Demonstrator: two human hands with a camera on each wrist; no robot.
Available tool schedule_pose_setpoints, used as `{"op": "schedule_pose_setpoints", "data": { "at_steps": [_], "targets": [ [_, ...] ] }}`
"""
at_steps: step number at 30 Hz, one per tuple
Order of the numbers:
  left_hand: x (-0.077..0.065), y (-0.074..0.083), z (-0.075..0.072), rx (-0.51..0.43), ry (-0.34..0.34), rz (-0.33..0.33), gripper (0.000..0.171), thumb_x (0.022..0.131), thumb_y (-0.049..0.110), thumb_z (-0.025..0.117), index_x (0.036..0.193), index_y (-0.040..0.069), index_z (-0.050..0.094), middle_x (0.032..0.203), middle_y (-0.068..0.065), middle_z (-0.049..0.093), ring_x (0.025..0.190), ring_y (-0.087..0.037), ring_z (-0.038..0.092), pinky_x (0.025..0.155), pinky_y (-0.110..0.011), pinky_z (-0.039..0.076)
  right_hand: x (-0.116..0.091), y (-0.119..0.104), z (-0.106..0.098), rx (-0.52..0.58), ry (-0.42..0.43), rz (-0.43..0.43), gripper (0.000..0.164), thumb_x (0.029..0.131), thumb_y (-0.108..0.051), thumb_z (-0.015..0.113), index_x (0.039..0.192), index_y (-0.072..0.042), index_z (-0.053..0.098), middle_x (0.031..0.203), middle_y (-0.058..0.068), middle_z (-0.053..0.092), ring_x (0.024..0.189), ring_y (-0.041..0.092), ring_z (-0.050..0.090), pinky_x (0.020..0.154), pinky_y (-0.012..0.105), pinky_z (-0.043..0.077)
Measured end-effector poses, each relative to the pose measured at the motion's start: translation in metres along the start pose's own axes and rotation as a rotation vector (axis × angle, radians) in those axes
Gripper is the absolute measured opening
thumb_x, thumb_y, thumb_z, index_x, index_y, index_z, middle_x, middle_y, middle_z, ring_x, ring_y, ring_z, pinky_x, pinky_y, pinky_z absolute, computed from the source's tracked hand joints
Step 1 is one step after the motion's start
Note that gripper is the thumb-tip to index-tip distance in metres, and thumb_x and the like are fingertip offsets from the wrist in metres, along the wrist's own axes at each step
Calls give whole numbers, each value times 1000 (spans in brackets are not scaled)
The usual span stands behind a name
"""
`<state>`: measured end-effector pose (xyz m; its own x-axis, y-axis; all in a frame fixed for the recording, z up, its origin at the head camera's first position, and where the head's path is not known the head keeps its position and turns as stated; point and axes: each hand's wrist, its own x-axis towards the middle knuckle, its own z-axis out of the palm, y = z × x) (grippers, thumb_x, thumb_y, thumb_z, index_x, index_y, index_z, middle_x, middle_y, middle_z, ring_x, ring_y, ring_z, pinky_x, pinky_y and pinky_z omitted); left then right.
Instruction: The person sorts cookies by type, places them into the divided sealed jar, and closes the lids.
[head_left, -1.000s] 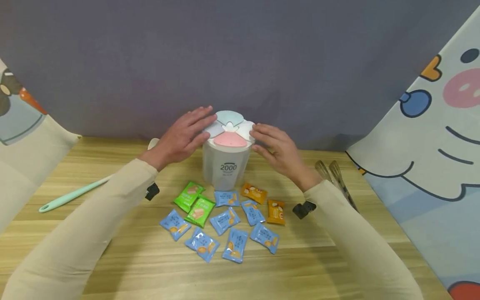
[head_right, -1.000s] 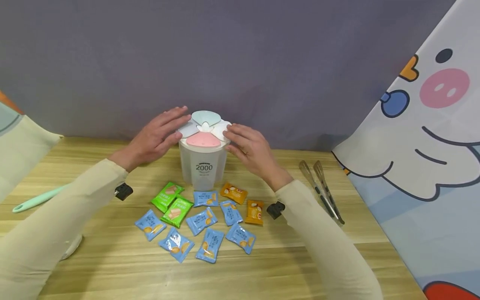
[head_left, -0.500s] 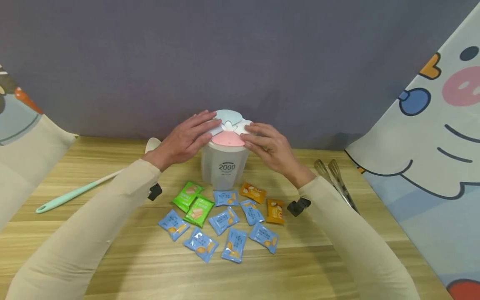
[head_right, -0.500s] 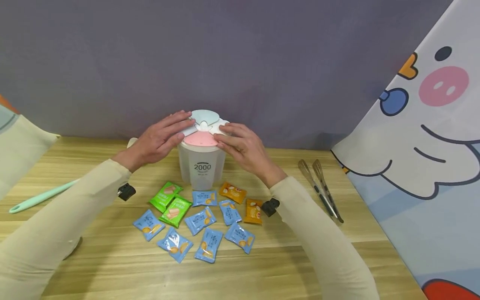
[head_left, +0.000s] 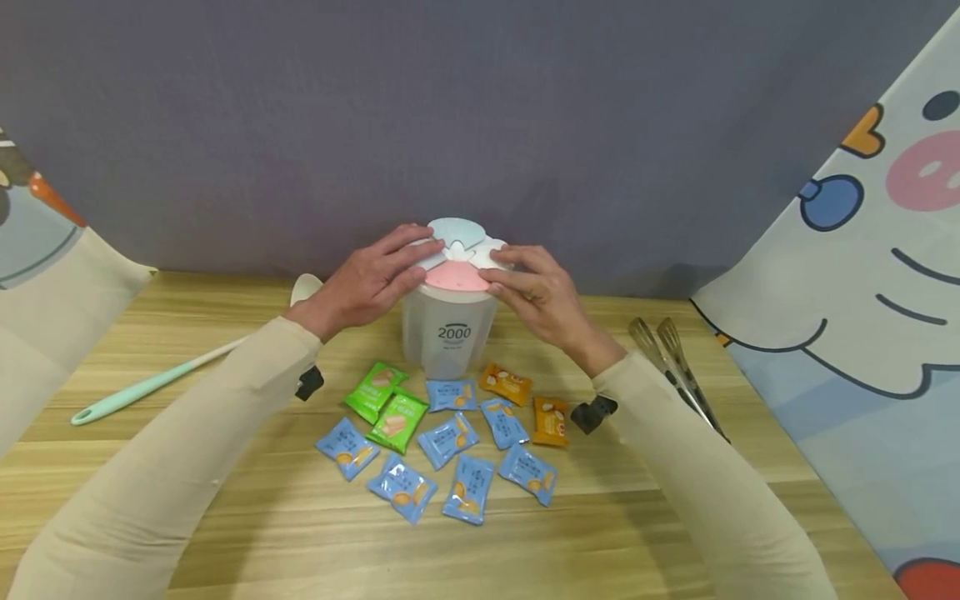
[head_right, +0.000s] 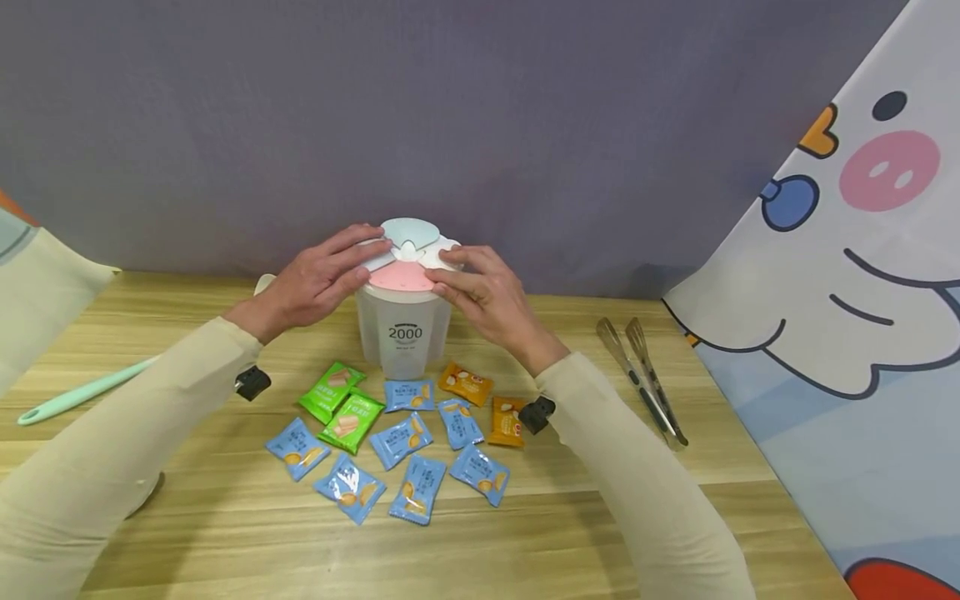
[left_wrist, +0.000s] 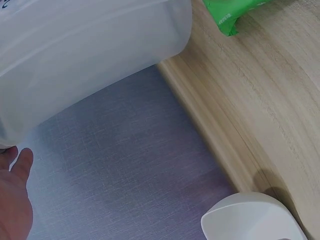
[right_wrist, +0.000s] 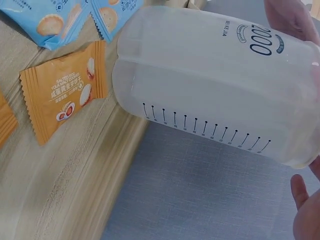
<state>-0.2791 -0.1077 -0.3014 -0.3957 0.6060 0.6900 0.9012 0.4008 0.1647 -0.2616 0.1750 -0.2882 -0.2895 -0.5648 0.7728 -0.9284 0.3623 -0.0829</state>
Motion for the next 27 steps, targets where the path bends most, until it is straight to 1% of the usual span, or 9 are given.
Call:
{"op": "schedule_pose_setpoints", "data": {
  "at_steps": [9, 13, 21, 27],
  "targets": [
    [0, -1, 1, 1, -11, -8, 49, 102, 41, 36, 136, 9, 52, 139, -11, 45, 130, -24, 37, 98, -48, 39, 0, -2, -1, -9, 5, 9, 34, 95, -33, 55, 104, -7, 74, 113, 17, 63, 113, 32, 52, 97, 39, 41],
    [1, 0, 1, -6, -10, -8, 47, 102, 39, 38, 136, 9, 52, 139, -11, 45, 129, -24, 38, 96, -49, 40, 0, -2, -1, -17, 8, 11, 36, 95, -35, 54, 103, -6, 74, 112, 16, 64, 112, 33, 53, 95, 38, 41],
    [1, 0, 1, -6, -6, -11, 53, 102, 44, 34, 136, 7, 51, 139, -12, 45, 129, -25, 38, 98, -49, 38, 1, -3, 0, -25, 5, 30, 36, 94, -35, 54, 102, -6, 74, 112, 16, 64, 112, 32, 53, 95, 38, 42],
    [0, 1, 1, -2, 1, -17, 56, 101, 47, 32, 136, 7, 52, 139, -12, 45, 128, -25, 40, 98, -49, 38, 2, -3, 0, -21, 31, 12, 34, 94, -33, 55, 101, -7, 75, 109, 16, 65, 108, 33, 54, 94, 38, 42]
  ]
}}
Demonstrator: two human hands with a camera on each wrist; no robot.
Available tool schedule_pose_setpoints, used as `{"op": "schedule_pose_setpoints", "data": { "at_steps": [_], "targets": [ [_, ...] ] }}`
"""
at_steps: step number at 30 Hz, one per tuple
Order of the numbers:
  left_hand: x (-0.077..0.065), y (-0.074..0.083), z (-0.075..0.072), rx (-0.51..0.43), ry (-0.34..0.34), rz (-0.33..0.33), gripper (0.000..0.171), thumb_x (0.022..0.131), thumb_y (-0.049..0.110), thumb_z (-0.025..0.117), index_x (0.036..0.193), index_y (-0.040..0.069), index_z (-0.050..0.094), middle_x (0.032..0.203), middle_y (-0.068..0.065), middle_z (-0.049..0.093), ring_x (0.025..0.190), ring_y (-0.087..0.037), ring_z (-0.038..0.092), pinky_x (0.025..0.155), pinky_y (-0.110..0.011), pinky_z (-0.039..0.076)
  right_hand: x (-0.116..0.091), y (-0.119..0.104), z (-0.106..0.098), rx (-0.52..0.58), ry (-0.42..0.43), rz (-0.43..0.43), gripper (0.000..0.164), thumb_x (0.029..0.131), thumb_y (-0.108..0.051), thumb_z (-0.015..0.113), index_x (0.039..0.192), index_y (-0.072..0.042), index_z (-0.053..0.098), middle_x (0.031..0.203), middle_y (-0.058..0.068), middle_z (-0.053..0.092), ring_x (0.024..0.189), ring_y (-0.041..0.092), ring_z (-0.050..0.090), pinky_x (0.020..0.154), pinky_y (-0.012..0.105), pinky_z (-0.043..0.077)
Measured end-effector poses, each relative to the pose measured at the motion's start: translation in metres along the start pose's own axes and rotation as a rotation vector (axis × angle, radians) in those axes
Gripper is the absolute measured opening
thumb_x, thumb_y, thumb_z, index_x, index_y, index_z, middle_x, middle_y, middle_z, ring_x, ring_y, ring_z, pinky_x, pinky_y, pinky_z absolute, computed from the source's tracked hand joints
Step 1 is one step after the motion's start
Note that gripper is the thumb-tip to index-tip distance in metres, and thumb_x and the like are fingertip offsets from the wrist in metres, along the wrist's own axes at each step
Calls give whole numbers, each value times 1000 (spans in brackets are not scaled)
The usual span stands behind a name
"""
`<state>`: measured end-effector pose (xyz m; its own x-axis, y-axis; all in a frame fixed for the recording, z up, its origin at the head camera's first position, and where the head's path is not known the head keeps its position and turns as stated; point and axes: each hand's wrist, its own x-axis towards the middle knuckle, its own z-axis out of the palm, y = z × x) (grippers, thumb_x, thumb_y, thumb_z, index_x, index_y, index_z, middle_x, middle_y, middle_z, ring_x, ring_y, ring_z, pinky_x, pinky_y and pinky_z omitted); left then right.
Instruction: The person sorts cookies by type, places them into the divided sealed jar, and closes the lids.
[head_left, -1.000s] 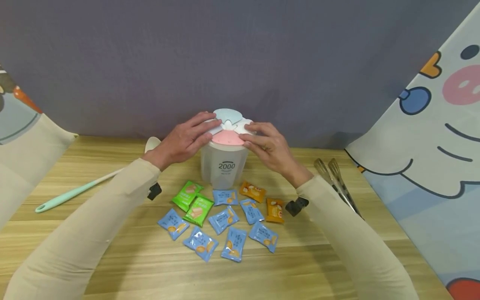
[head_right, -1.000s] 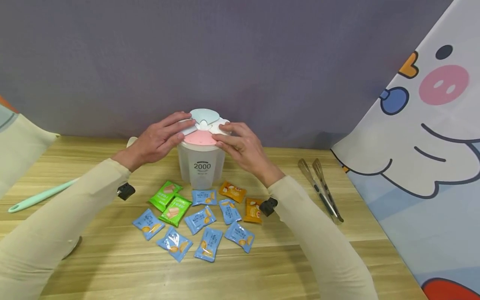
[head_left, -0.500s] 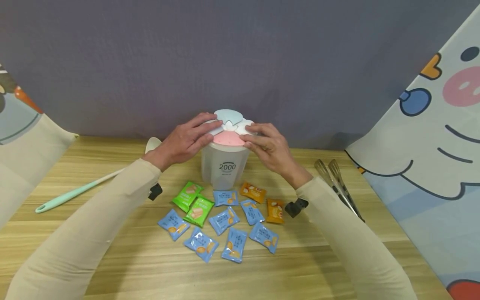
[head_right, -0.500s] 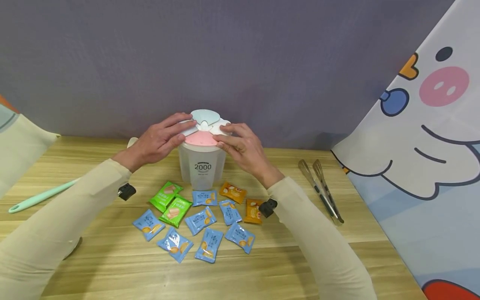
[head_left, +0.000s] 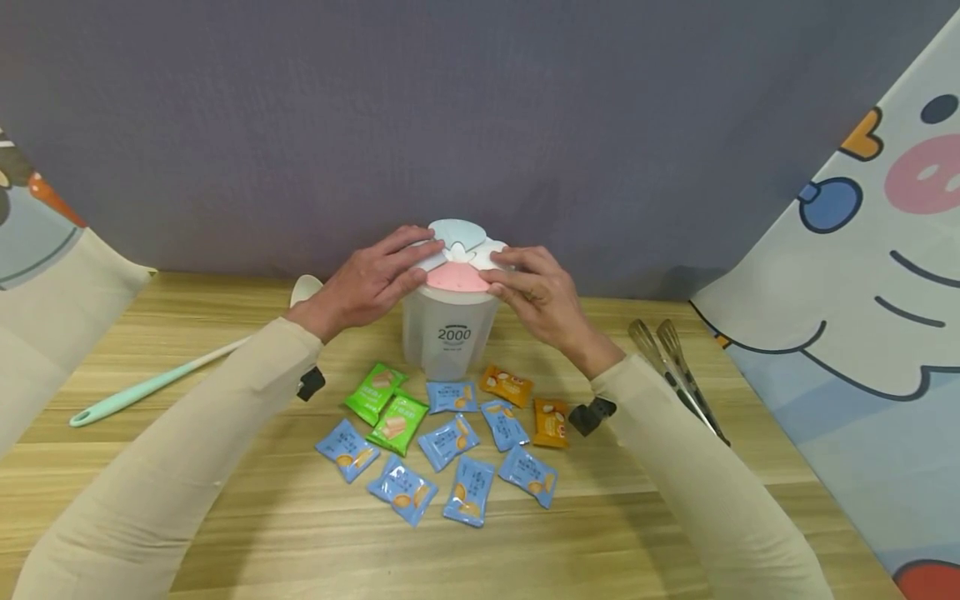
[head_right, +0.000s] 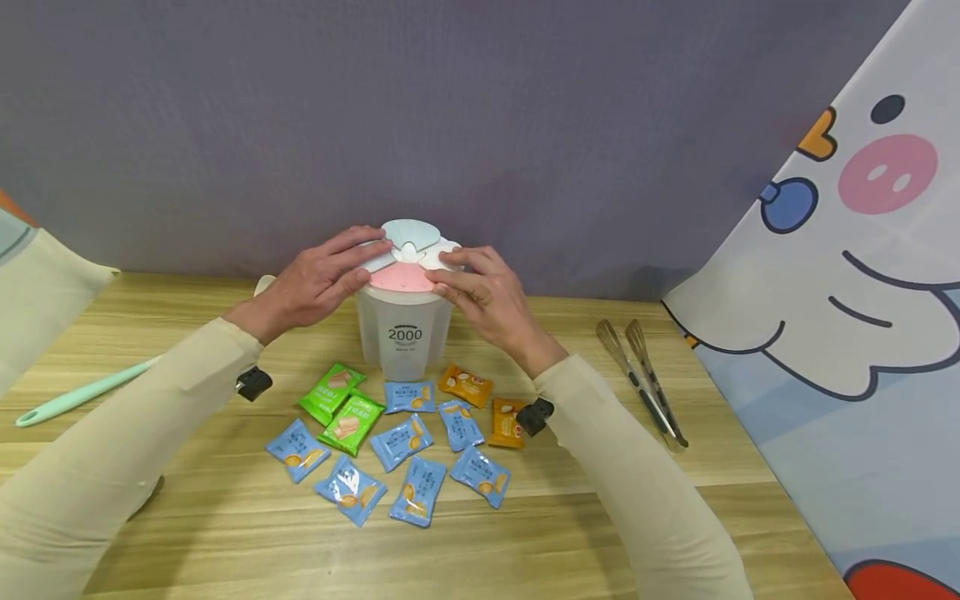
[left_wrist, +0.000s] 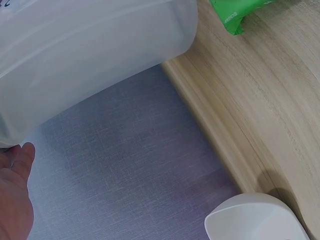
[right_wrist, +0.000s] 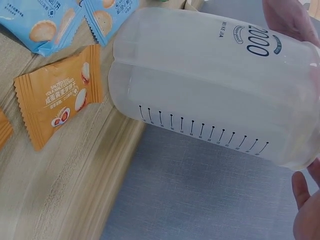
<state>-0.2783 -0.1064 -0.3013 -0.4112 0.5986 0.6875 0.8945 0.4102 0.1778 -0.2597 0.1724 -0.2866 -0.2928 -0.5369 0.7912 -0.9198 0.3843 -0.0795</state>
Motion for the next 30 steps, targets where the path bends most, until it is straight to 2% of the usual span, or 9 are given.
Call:
{"op": "schedule_pose_setpoints", "data": {
  "at_steps": [10, 14, 19, 30],
  "targets": [
    [2, 5, 0, 10, -27, -51, 57, 101, 48, 33, 137, 7, 50, 141, -11, 43, 133, -25, 35, 102, -47, 35, 4, 3, -1, 13, 48, 13, 30, 92, -30, 58, 97, -6, 75, 101, 12, 69, 95, 28, 58, 85, 39, 46],
    [2, 6, 1, 14, -9, -71, 61, 101, 50, 31, 137, 4, 49, 141, -12, 44, 133, -27, 35, 105, -45, 33, 3, 3, -2, 15, 43, 41, 16, 88, -14, 67, 99, -6, 74, 103, 12, 69, 95, 27, 58, 86, 37, 45],
    [2, 7, 3, 0, 14, -98, 60, 101, 49, 34, 136, 3, 50, 140, -12, 46, 132, -27, 37, 106, -43, 32, 3, 4, -1, 31, 61, 73, 20, 79, 4, 72, 98, -4, 74, 102, 12, 69, 93, 26, 59, 84, 37, 46],
    [3, 8, 4, 1, 63, -125, 50, 101, 36, 45, 135, 1, 50, 139, -13, 48, 131, -25, 39, 107, -39, 29, 4, 2, 2, 12, 116, 126, 13, 80, 3, 72, 92, -2, 74, 97, 10, 70, 88, 25, 59, 77, 35, 47]
  ]
}}
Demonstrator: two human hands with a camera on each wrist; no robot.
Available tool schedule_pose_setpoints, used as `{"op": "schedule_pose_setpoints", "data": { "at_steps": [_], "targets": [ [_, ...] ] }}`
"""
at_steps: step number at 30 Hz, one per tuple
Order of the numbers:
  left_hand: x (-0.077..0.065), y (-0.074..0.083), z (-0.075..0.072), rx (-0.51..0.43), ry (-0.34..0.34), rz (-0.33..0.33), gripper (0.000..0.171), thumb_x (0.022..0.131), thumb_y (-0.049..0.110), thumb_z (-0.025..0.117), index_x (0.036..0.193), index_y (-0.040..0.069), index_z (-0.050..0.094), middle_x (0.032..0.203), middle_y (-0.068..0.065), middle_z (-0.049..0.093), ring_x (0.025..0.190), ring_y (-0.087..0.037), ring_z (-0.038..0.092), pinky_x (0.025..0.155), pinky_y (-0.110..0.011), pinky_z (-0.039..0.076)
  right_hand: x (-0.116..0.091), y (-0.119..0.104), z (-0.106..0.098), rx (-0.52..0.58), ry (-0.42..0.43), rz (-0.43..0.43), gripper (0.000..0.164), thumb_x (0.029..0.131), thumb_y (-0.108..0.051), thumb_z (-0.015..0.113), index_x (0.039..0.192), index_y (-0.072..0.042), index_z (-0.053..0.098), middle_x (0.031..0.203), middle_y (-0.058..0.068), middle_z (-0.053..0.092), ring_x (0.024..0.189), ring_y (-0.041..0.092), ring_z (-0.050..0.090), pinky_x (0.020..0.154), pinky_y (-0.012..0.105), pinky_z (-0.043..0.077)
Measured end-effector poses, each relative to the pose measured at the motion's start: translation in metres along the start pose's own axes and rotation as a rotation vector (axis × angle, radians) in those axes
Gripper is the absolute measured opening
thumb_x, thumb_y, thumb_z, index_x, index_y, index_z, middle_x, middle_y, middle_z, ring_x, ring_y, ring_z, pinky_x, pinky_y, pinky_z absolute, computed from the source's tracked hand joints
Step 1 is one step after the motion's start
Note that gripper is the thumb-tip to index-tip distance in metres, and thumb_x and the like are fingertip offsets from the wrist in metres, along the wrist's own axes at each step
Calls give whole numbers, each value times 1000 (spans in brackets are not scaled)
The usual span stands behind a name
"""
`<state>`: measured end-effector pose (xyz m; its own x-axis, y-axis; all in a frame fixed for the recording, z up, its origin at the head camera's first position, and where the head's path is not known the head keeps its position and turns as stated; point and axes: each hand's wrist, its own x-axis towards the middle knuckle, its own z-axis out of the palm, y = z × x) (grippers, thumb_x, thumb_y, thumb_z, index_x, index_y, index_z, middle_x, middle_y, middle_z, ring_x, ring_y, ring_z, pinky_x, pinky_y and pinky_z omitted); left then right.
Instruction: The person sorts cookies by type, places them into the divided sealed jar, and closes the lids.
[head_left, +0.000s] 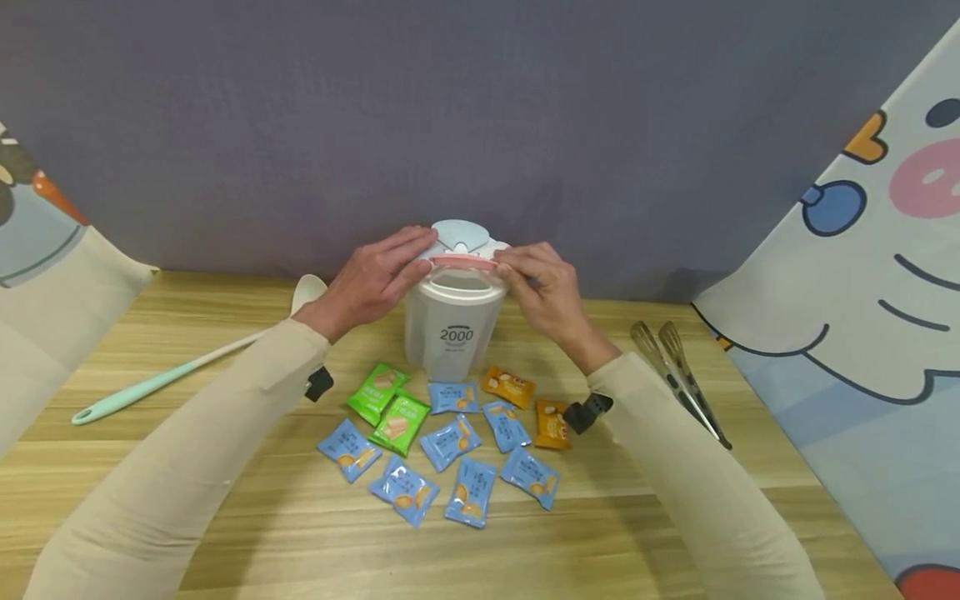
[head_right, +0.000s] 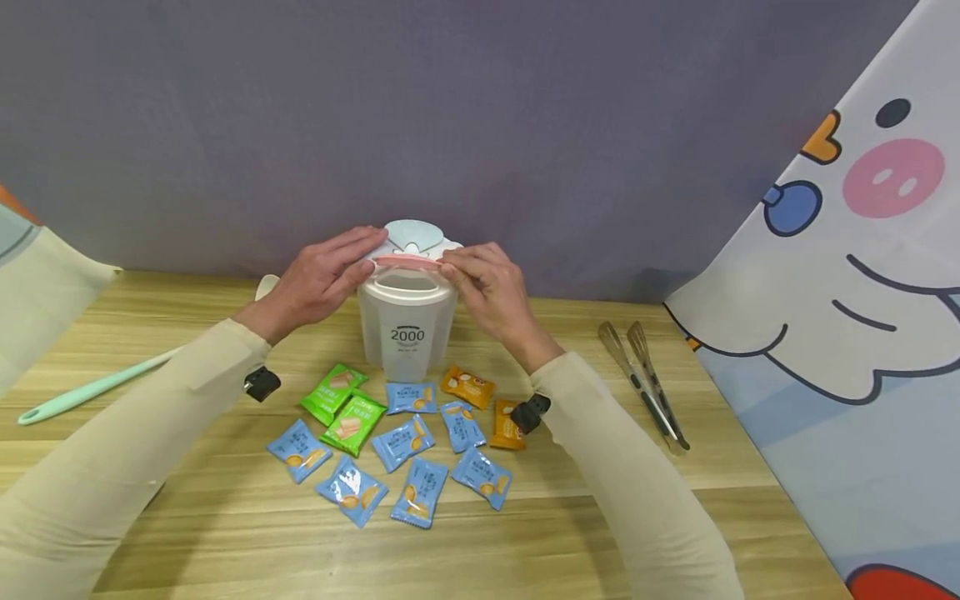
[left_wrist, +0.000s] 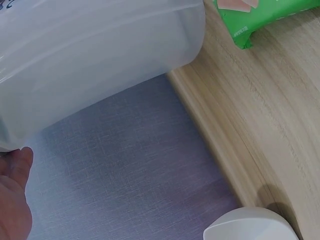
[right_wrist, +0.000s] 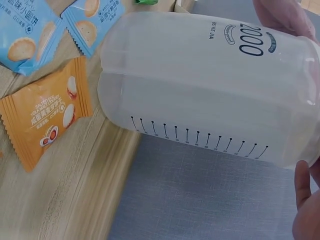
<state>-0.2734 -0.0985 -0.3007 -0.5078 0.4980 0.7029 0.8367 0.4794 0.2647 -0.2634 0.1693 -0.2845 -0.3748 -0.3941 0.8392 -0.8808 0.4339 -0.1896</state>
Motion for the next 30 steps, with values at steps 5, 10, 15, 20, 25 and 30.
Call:
{"op": "schedule_pose_setpoints", "data": {
  "at_steps": [5, 10, 15, 20, 25, 30],
  "targets": [
    [1, 0, 1, 4, 8, 1, 52, 101, 40, 42, 135, 1, 51, 139, -13, 48, 130, -25, 40, 107, -39, 30, 2, 0, 2, -26, 26, 21, 7, 82, 1, 71, 88, -2, 74, 94, 8, 71, 82, 23, 59, 69, 32, 46],
    [1, -2, 2, 9, 26, 9, 56, 101, 44, 40, 133, 0, 53, 137, -14, 50, 129, -25, 42, 106, -39, 32, 4, 0, 3, -27, 38, 46, 4, 85, -3, 70, 86, -3, 74, 90, 6, 71, 77, 20, 57, 64, 29, 44],
    [1, -2, 4, 17, 48, 7, 57, 101, 45, 40, 132, -1, 53, 135, -14, 51, 128, -26, 44, 105, -39, 33, 5, -1, 5, -21, 57, 69, 5, 85, -5, 70, 85, -2, 74, 85, 7, 71, 73, 21, 57, 60, 27, 43],
    [0, -1, 6, 11, 82, -2, 61, 100, 49, 37, 131, -1, 54, 136, -13, 51, 127, -27, 45, 105, -39, 33, 6, -1, 5, -21, 58, 103, 5, 86, -5, 70, 85, -1, 73, 85, 9, 70, 74, 21, 57, 55, 25, 46],
    [1, -1, 7, -5, 104, 2, 64, 99, 52, 36, 131, -1, 55, 135, -13, 52, 126, -27, 46, 104, -40, 34, 7, -2, 5, -24, 53, 139, 7, 88, -6, 68, 86, -1, 73, 86, 9, 70, 77, 20, 59, 54, 24, 48],
    [2, 0, 8, -15, 113, 3, 59, 100, 47, 40, 129, -1, 56, 133, -13, 54, 124, -27, 47, 103, -39, 35, 7, -3, 5, -27, 56, 155, 8, 88, -7, 68, 86, -1, 73, 86, 9, 70, 77, 20, 59, 54, 23, 47]
  ]
}}
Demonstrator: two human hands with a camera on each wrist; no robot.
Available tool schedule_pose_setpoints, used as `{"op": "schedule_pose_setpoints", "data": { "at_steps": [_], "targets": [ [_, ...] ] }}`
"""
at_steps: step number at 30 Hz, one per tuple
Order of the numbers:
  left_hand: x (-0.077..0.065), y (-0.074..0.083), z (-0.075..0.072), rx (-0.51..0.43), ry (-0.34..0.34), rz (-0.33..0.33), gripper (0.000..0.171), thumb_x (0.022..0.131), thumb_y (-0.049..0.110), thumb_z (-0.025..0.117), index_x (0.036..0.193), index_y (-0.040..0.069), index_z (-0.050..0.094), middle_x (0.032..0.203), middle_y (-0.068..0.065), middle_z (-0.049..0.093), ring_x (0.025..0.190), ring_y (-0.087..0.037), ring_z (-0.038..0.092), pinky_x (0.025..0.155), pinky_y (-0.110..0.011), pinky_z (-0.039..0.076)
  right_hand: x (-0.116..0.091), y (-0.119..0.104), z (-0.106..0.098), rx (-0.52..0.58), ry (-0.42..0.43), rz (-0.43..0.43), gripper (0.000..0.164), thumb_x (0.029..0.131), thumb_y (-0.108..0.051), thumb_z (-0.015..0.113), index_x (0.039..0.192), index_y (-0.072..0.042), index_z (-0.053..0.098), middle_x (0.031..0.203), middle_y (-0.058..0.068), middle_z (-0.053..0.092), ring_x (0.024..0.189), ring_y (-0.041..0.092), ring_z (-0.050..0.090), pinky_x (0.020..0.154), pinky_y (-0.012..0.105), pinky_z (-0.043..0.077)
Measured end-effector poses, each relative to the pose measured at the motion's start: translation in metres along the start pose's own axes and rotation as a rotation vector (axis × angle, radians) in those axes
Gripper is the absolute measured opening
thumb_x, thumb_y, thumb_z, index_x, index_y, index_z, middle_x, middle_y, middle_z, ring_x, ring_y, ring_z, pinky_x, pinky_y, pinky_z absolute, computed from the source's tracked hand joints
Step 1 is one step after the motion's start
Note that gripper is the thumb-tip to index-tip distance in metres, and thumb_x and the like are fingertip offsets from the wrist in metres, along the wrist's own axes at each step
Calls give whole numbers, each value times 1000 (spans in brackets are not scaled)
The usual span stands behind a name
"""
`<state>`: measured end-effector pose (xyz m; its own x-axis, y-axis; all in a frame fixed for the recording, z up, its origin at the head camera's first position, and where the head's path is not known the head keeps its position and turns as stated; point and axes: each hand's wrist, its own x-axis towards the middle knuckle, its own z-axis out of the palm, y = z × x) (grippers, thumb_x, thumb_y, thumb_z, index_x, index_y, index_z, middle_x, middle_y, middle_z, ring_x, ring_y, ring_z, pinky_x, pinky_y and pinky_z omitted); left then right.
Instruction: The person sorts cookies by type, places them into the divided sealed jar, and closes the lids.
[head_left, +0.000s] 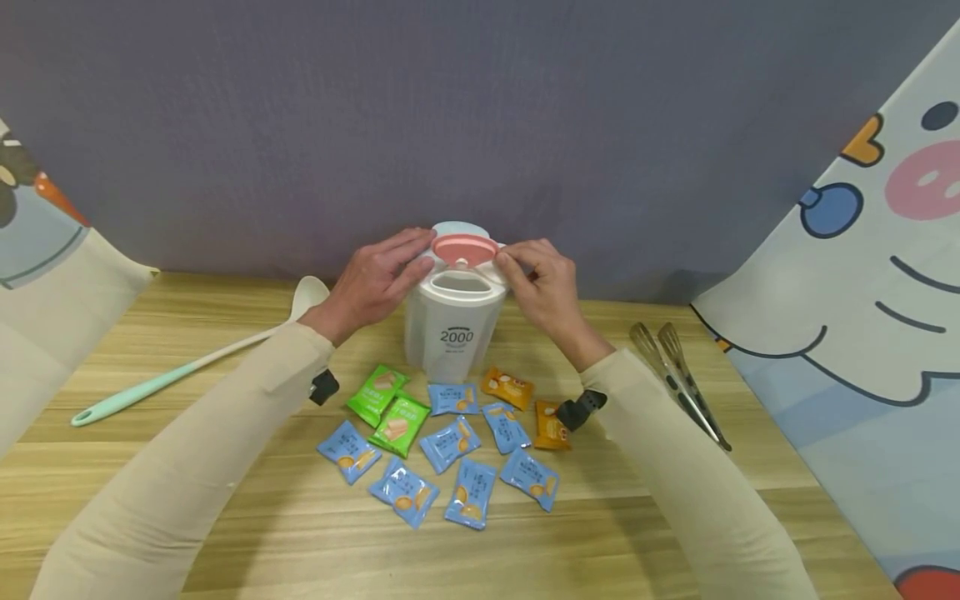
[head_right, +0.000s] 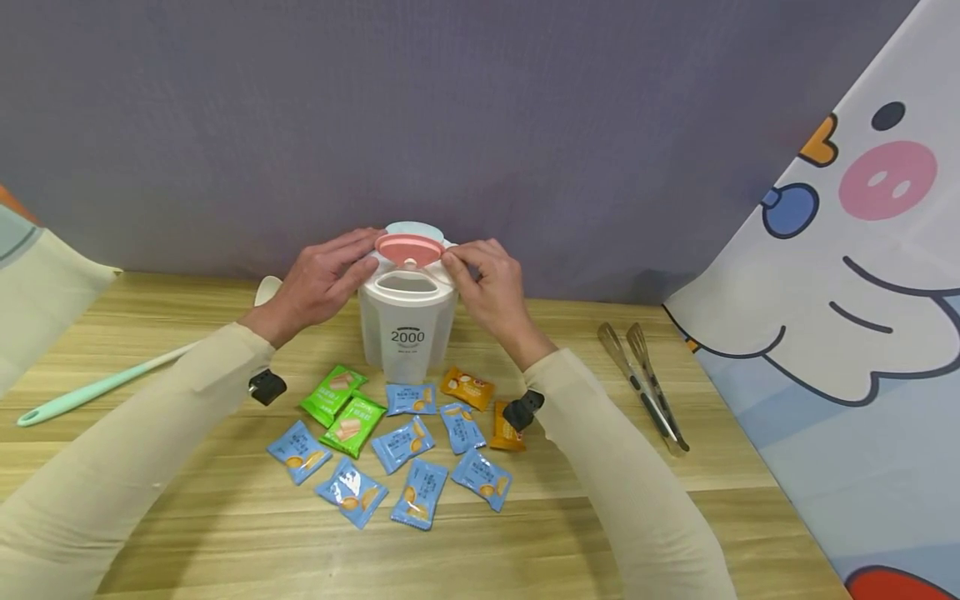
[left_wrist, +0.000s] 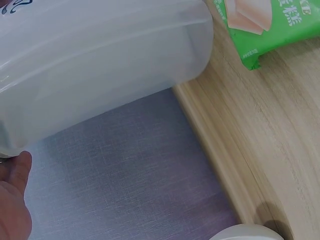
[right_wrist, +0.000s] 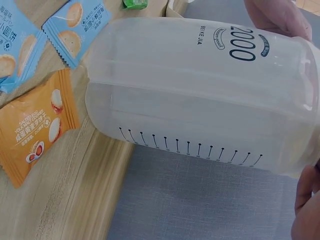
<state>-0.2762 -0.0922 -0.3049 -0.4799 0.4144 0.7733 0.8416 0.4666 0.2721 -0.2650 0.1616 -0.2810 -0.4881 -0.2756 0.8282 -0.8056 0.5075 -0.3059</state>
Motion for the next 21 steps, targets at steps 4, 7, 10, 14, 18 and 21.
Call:
{"op": "schedule_pose_setpoints", "data": {
  "at_steps": [4, 7, 10, 14, 18, 21],
  "targets": [
    [0, 0, 1, -5, 18, 7, 58, 100, 46, 40, 127, -2, 57, 130, -14, 56, 123, -27, 49, 103, -39, 36, 0, 1, 0, 11, 8, -2, 7, 87, -6, 69, 86, -1, 73, 86, 8, 70, 76, 20, 59, 53, 22, 46],
    [1, 0, 1, -9, 31, 12, 53, 100, 41, 44, 126, -2, 58, 129, -15, 57, 122, -27, 50, 102, -39, 37, 0, 1, 1, 21, 18, -11, 5, 86, -4, 70, 85, 0, 73, 85, 8, 70, 75, 20, 58, 52, 23, 45],
    [1, 1, 1, -8, 36, 20, 43, 100, 32, 48, 126, -1, 59, 128, -14, 58, 120, -27, 51, 102, -38, 37, 1, 1, 1, 21, 31, -20, 5, 85, -4, 70, 86, 0, 74, 84, 8, 70, 74, 20, 58, 51, 24, 44],
    [2, 1, 1, -14, 32, 17, 40, 99, 28, 51, 126, 0, 59, 128, -13, 58, 121, -27, 51, 102, -38, 37, 3, 0, 2, 14, 40, -14, 7, 86, -6, 71, 86, 0, 74, 83, 9, 70, 74, 20, 58, 51, 24, 43],
    [1, 1, 1, -17, 32, 11, 50, 101, 39, 44, 126, -1, 59, 128, -15, 57, 121, -28, 50, 102, -39, 37, 1, 2, 2, 23, 36, -9, 6, 85, -5, 71, 86, 1, 74, 84, 9, 71, 73, 19, 57, 51, 24, 41],
    [1, 1, 1, -11, 33, 8, 58, 101, 46, 39, 126, -2, 58, 127, -17, 57, 122, -29, 50, 102, -40, 37, 0, 2, 1, 34, 28, -14, 5, 85, -3, 71, 86, 0, 74, 85, 9, 71, 73, 19, 57, 51, 24, 41]
  ]
}}
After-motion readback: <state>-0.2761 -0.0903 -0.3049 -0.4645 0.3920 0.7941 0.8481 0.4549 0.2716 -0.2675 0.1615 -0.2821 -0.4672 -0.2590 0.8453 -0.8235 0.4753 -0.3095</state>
